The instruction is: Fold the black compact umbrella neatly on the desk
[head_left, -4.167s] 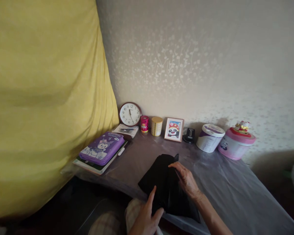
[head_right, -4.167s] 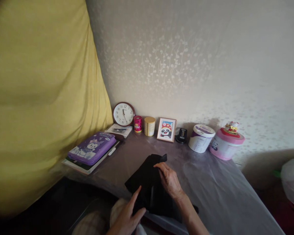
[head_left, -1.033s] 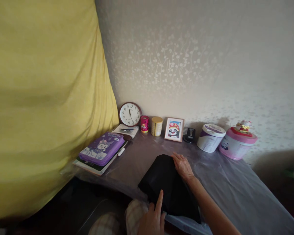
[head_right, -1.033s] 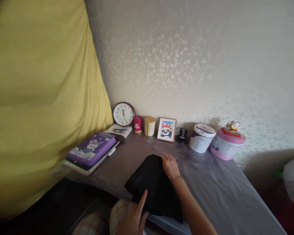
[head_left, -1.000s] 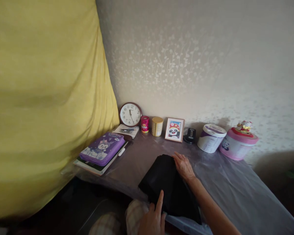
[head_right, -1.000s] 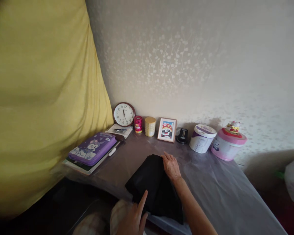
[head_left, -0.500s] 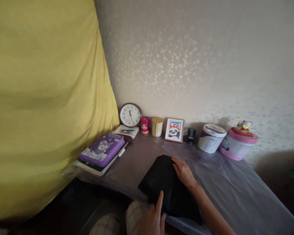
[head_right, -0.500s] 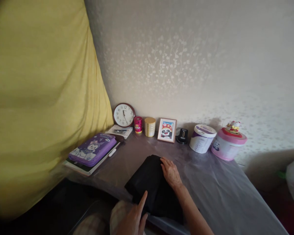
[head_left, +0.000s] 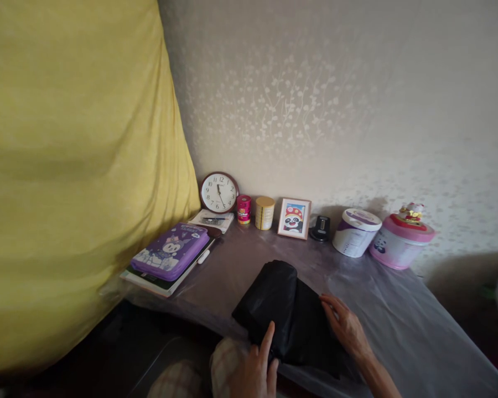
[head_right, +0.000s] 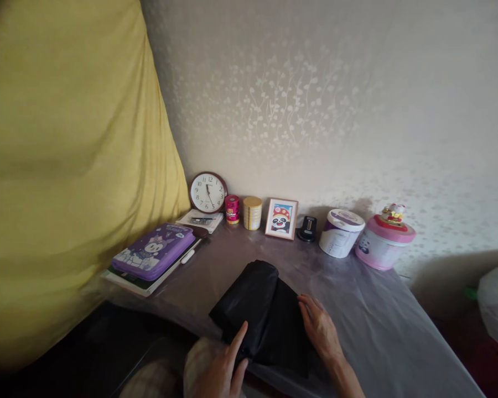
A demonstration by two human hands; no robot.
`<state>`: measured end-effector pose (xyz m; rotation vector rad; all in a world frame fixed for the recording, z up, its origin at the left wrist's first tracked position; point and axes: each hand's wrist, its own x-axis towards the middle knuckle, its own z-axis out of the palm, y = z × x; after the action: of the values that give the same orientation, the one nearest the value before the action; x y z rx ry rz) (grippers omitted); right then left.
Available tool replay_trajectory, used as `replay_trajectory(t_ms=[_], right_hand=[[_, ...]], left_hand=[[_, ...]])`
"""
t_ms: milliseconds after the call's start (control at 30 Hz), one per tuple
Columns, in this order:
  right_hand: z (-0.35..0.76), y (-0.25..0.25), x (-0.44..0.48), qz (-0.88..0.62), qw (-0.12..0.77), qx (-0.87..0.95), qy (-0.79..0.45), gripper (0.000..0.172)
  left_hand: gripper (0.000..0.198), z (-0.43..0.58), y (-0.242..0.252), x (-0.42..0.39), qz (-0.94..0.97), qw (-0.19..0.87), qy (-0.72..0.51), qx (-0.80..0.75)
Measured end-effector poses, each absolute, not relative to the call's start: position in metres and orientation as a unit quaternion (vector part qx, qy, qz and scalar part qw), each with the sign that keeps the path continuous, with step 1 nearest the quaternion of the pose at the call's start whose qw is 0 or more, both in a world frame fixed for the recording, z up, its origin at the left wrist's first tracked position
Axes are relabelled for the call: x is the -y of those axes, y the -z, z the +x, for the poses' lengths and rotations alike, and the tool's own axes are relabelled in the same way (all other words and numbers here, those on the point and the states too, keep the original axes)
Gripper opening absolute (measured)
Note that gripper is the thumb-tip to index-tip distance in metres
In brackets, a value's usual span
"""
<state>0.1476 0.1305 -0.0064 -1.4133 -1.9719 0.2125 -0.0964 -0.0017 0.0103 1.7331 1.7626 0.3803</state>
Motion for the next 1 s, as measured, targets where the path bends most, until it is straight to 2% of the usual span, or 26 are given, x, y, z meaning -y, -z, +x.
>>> replay_trajectory(t_ms=[700, 1000], right_hand=[[0.139, 0.006, -0.103, -0.595, 0.399, 0.681, -0.153, 0.032], [0.139, 0.0, -0.101, -0.614, 0.425, 0.628, -0.22, 0.038]], left_hand=[[0.058, -0.093, -0.013, 0.003, 0.653, 0.301, -0.125, -0.683], [0.057, -0.093, -0.01, 0.002, 0.661, 0.296, -0.123, -0.679]])
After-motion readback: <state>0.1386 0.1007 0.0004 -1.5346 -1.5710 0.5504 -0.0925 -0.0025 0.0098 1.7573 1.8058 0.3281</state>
